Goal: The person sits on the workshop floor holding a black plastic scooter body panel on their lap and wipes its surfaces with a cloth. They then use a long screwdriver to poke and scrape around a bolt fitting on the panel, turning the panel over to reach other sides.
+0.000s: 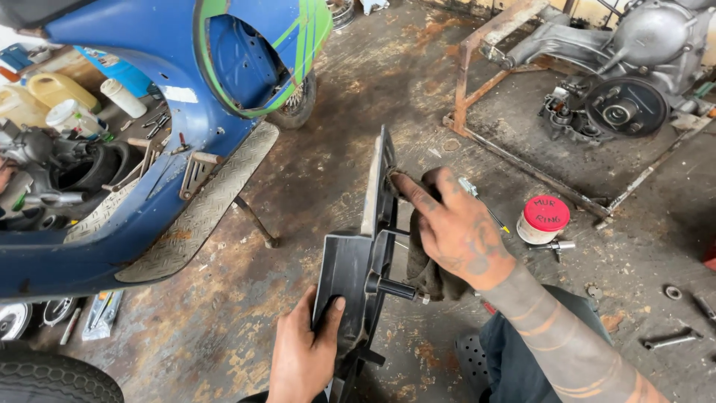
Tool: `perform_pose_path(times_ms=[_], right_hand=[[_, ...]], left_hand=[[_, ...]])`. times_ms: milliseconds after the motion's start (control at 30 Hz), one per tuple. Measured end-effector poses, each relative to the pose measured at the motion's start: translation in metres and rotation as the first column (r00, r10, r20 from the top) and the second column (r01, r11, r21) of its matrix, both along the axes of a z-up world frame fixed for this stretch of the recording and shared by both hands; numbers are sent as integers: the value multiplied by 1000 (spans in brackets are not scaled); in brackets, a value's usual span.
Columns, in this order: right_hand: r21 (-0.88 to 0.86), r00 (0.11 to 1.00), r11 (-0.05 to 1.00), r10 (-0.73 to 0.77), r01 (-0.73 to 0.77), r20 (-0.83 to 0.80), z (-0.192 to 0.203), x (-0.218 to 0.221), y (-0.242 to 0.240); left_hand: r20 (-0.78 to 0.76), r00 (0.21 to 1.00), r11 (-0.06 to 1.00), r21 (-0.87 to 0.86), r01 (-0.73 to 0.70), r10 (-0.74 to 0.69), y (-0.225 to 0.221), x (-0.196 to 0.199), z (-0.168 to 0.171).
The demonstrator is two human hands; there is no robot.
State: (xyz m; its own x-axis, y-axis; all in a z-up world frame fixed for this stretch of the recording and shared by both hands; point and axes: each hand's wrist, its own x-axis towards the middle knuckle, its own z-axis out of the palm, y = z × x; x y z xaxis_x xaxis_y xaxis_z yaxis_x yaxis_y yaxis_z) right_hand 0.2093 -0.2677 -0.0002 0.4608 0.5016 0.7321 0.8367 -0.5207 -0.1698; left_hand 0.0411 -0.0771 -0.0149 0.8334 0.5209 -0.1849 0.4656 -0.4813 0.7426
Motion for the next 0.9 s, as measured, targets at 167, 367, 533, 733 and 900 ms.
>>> perform_pose_path(times_ms=[167,367,533,733,900], right_hand=[[-89,1000,996,-7,6,-10,-30,4,12],[212,646,881,458,-424,-610,-32,17,2],[81,832,929,361,-362,-422,-38,1,6],[90,996,992,90,-89,-11,-32,2,1],[4,980,998,69,-69,-189,-6,-1,-3]], left_hand=[[98,995,995,94,-22,13,2,-2,-5],[127,992,988,152,-23,4,14,-6,-18],[134,991,988,157,-14,-7,21,-11,-19],[36,999,997,65,-40,38,8,-8,-10],[-9,1000,999,-34,-12,12,-1,-8,-5]])
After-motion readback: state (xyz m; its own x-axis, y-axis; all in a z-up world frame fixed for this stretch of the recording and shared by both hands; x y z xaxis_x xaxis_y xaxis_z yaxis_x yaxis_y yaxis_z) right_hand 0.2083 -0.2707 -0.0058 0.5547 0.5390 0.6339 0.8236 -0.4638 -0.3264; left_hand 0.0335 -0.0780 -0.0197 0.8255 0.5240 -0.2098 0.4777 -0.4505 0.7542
